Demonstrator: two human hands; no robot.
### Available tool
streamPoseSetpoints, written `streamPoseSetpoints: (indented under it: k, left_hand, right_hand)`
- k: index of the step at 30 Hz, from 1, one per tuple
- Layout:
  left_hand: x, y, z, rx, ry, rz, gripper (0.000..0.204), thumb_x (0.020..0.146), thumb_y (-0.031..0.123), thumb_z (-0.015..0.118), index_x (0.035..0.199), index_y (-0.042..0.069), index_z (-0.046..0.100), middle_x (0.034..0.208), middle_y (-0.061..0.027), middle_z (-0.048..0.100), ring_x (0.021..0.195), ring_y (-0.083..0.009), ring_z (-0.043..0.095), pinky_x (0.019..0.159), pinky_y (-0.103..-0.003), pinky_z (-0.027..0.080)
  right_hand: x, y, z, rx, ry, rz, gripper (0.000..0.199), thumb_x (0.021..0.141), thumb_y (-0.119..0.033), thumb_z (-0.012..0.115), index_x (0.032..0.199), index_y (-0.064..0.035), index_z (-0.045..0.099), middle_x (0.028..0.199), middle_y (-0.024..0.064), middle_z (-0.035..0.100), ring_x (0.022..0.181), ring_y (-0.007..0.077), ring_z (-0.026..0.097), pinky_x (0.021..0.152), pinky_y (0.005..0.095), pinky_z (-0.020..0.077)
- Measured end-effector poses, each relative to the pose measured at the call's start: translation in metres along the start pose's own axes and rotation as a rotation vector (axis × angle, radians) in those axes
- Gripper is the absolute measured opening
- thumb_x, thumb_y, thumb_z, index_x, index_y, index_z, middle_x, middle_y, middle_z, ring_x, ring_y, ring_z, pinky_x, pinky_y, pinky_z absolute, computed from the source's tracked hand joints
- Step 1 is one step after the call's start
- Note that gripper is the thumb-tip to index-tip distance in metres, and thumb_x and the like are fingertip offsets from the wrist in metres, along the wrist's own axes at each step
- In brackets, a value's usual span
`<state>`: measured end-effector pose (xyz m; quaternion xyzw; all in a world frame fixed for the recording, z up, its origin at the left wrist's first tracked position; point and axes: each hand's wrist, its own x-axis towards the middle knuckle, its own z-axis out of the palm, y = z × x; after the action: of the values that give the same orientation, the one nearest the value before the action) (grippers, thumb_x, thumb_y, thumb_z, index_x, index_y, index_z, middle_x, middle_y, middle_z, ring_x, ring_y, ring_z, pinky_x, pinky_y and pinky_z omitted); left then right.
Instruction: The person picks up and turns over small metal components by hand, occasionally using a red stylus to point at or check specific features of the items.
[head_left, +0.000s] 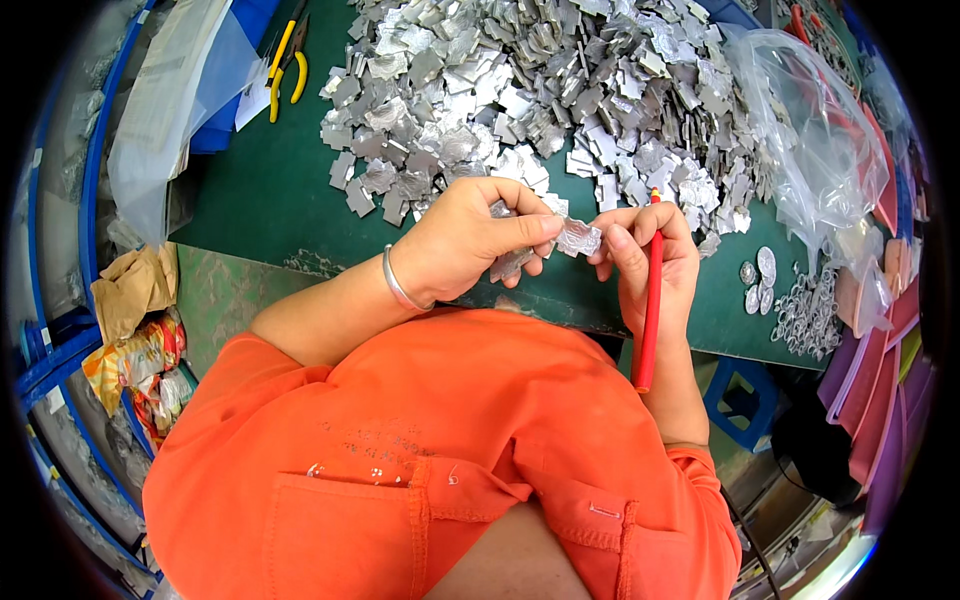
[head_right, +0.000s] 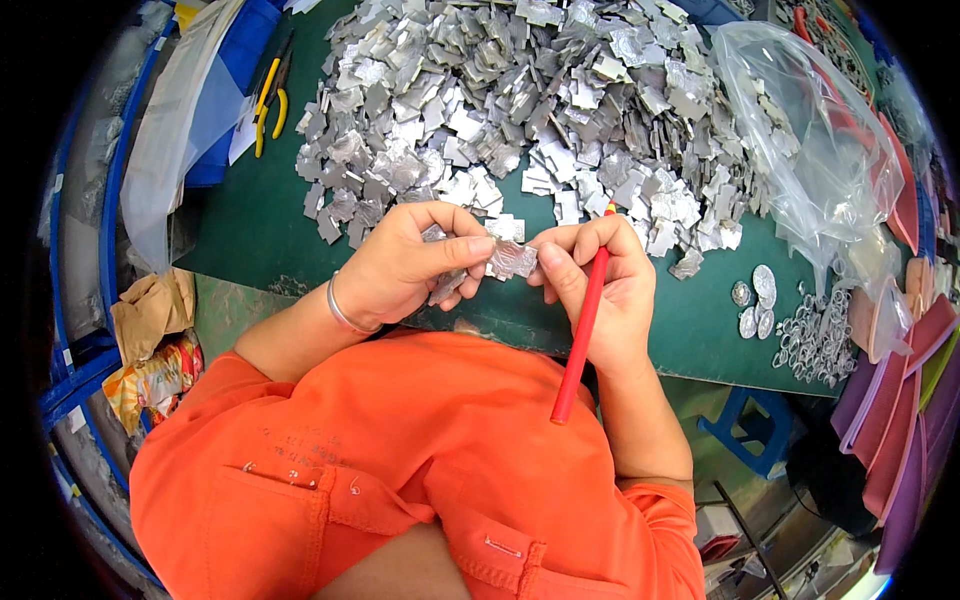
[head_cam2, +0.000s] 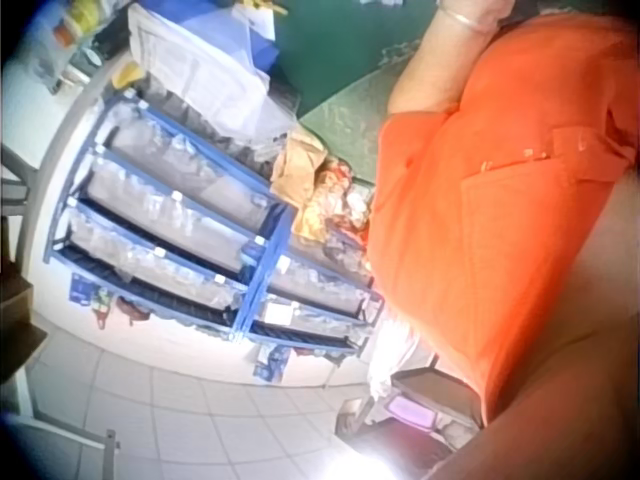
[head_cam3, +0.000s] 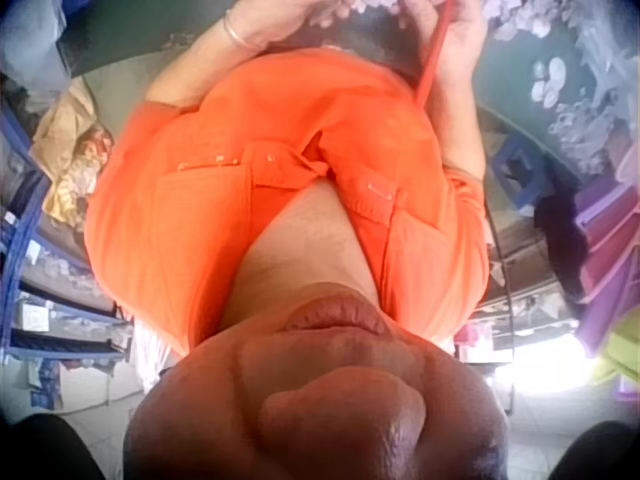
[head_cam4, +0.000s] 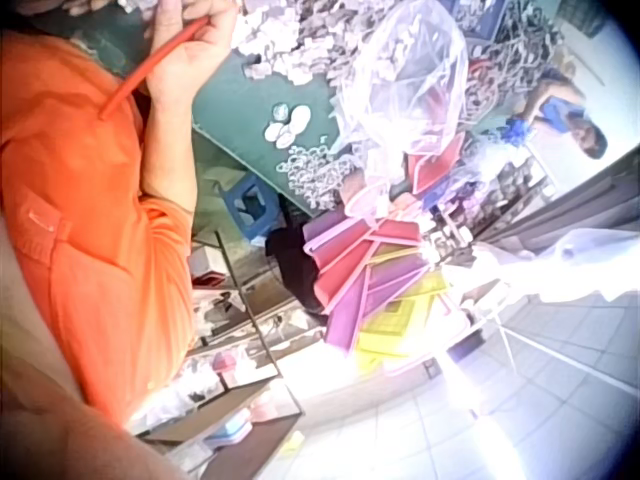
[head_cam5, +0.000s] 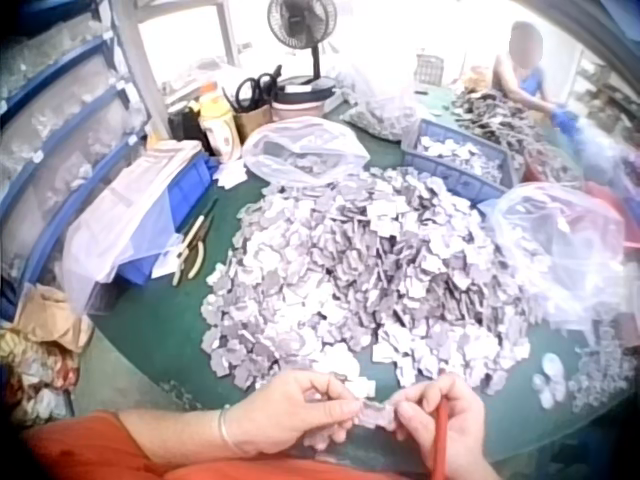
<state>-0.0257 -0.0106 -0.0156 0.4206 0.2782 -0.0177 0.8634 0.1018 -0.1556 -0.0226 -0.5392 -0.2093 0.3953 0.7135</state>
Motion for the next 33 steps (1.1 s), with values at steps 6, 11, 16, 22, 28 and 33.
streamPoseSetpoints:
  k: [6,11,16,22,28,33]
  left_hand:
    - [0.001,0.004,0.003,-0.113,0.024,-0.028,0.012,0.084,0.011,0.060,0.089,0.000,0.058,0.074,-0.0063,0.059,0.062,-0.0107,0.058,0.045,-0.020,0.042]
    - [0.001,0.000,0.003,0.003,0.103,0.148,0.016,0.080,0.004,0.063,0.094,-0.002,0.057,0.078,-0.0073,0.060,0.063,-0.0108,0.058,0.047,-0.021,0.043]
    - [-0.002,0.004,0.008,0.117,0.163,0.240,0.017,0.077,0.001,0.065,0.092,-0.003,0.058,0.078,-0.0083,0.061,0.061,-0.0105,0.057,0.048,-0.020,0.043]
    - [-0.004,0.004,0.005,0.160,0.131,0.212,0.014,0.076,0.001,0.066,0.089,-0.003,0.061,0.076,-0.0088,0.062,0.057,-0.0100,0.056,0.047,-0.019,0.042]
    - [-0.004,0.005,0.005,0.135,0.091,0.197,0.022,0.075,0.000,0.067,0.097,-0.004,0.062,0.079,-0.0084,0.062,0.058,-0.0084,0.055,0.048,-0.019,0.042]
    - [-0.004,0.005,0.006,0.156,0.103,0.216,0.023,0.074,0.000,0.068,0.096,-0.003,0.061,0.080,-0.0066,0.061,0.059,-0.0072,0.054,0.048,-0.019,0.042]
  right_hand:
    - [-0.001,0.010,-0.007,-0.436,-0.077,-0.413,0.028,0.075,0.008,0.064,0.075,-0.0053,0.039,0.086,0.0136,0.061,0.070,0.0117,0.056,0.062,0.0229,0.0471]
    - [0.001,0.009,-0.001,-0.322,-0.075,-0.451,0.029,0.073,0.010,0.065,0.076,-0.0047,0.039,0.093,0.0157,0.060,0.079,0.0139,0.057,0.072,0.0257,0.0485]
    - [0.000,0.012,0.000,-0.175,0.003,-0.334,0.030,0.073,0.010,0.065,0.076,-0.0047,0.039,0.096,0.0167,0.058,0.082,0.0147,0.057,0.073,0.0264,0.0486]
    - [0.001,0.013,-0.003,-0.175,-0.007,-0.321,0.027,0.076,0.008,0.063,0.076,-0.0046,0.039,0.092,0.0156,0.059,0.080,0.0148,0.058,0.067,0.0256,0.0507]
    - [0.002,0.014,0.000,0.077,0.052,-0.029,0.025,0.078,0.006,0.061,0.076,-0.0052,0.039,0.088,0.0143,0.058,0.072,0.0136,0.060,0.058,0.0244,0.0541]
    - [0.000,0.013,0.005,0.093,0.072,0.012,0.025,0.078,0.007,0.061,0.076,-0.0052,0.039,0.087,0.0138,0.058,0.071,0.0134,0.060,0.058,0.0245,0.0543]
